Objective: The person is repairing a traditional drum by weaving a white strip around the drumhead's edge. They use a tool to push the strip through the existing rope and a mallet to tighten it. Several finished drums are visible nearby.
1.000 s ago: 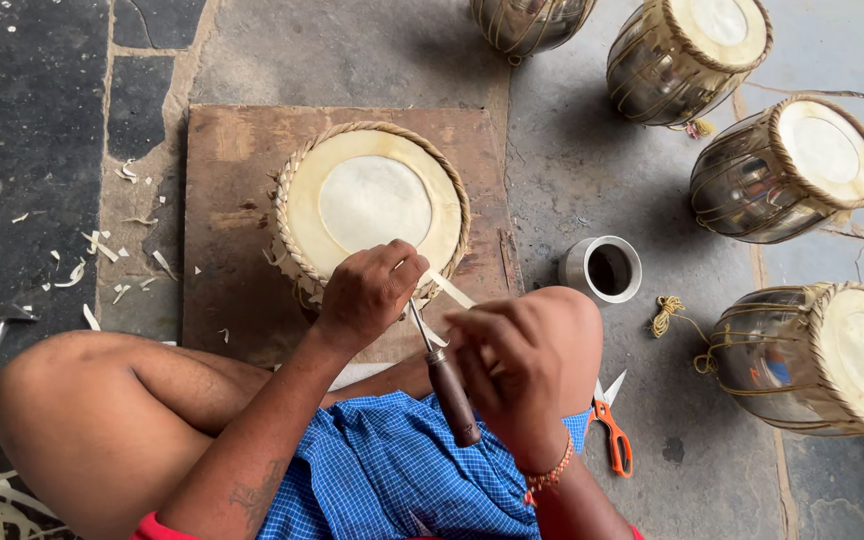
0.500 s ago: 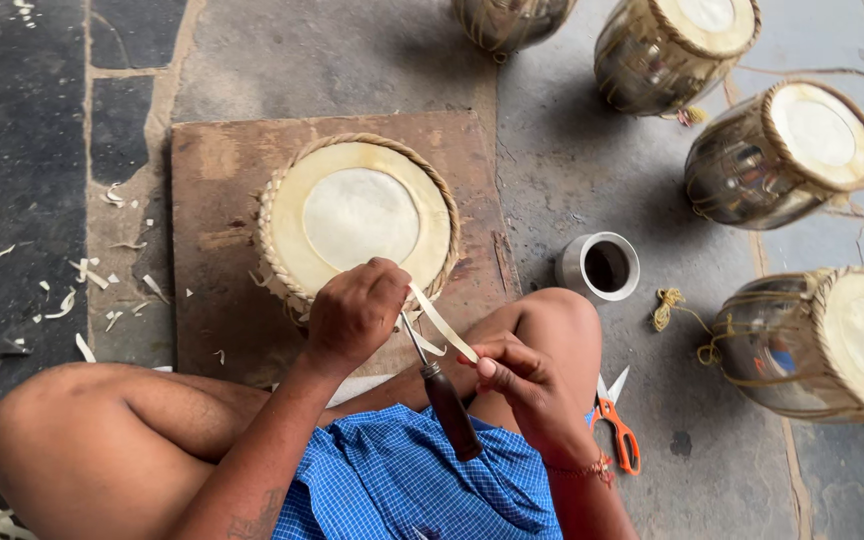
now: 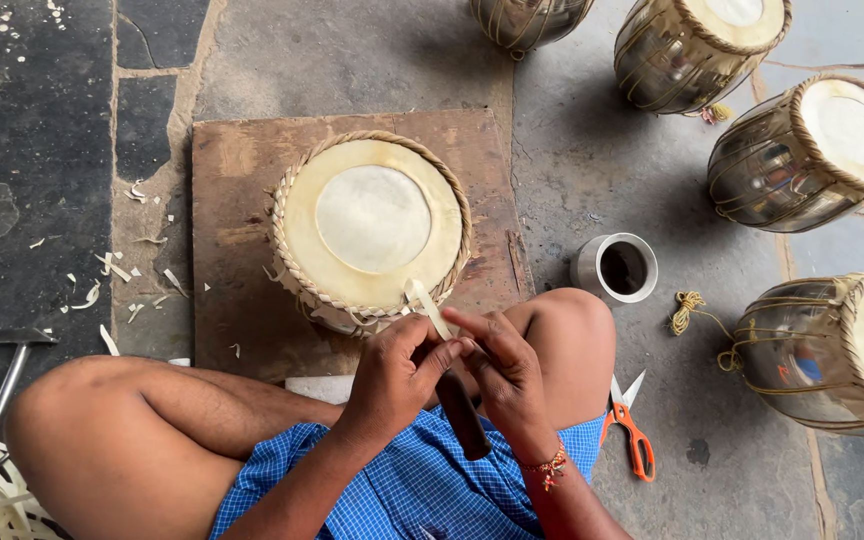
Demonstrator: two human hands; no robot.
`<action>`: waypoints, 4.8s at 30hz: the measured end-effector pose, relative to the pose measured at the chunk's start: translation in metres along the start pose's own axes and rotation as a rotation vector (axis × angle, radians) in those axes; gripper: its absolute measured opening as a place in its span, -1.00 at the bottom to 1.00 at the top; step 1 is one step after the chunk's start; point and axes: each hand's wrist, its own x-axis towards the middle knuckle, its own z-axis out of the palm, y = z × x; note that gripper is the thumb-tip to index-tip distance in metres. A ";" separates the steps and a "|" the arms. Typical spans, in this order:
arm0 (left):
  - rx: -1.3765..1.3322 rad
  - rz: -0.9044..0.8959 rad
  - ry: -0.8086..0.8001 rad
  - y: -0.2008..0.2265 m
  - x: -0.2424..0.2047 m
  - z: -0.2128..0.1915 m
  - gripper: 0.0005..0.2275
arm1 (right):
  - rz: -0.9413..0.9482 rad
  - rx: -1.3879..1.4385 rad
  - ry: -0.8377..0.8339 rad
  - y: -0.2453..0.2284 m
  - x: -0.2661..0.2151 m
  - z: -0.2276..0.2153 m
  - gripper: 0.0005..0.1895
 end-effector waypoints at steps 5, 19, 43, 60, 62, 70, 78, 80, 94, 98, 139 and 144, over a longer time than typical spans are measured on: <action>0.342 0.089 0.133 -0.018 0.014 -0.017 -0.79 | 0.080 -0.175 0.047 -0.003 -0.009 0.000 -0.37; 0.441 0.159 0.233 -0.038 0.020 -0.032 -0.85 | 0.531 0.301 -0.263 0.044 -0.039 0.017 -0.39; 0.581 0.161 0.254 -0.049 0.021 -0.022 -0.87 | 0.545 0.573 -0.307 0.046 -0.034 0.017 -0.43; 0.629 0.172 0.268 -0.047 0.021 -0.017 -0.87 | 0.555 0.553 -0.296 0.047 -0.035 0.017 -0.43; 0.632 0.169 0.269 -0.048 0.021 -0.017 -0.87 | 0.554 0.554 -0.293 0.047 -0.035 0.018 -0.43; 0.677 0.160 0.259 -0.052 0.021 -0.017 -0.88 | 0.568 0.509 -0.287 0.045 -0.036 0.018 -0.43; 0.695 0.151 0.260 -0.049 0.022 -0.015 -0.85 | 0.506 0.450 -0.267 0.054 -0.039 0.023 -0.41; 0.678 0.139 0.257 -0.048 0.022 -0.015 -0.85 | 0.485 0.394 -0.257 0.056 -0.042 0.025 -0.40; 0.609 0.224 0.188 -0.042 0.015 -0.020 -0.89 | 0.514 0.619 -0.371 0.044 -0.032 0.024 -0.38; 0.622 0.235 0.159 -0.049 0.013 -0.022 -0.89 | 0.723 0.947 -0.433 0.013 -0.018 0.017 -0.36; 0.638 0.393 -0.005 -0.064 0.017 -0.058 -0.78 | 0.398 0.534 -0.240 0.051 0.010 -0.016 -0.40; 0.648 0.374 -0.016 -0.062 0.015 -0.058 -0.76 | 0.511 -0.138 -0.304 0.036 0.028 0.010 -0.59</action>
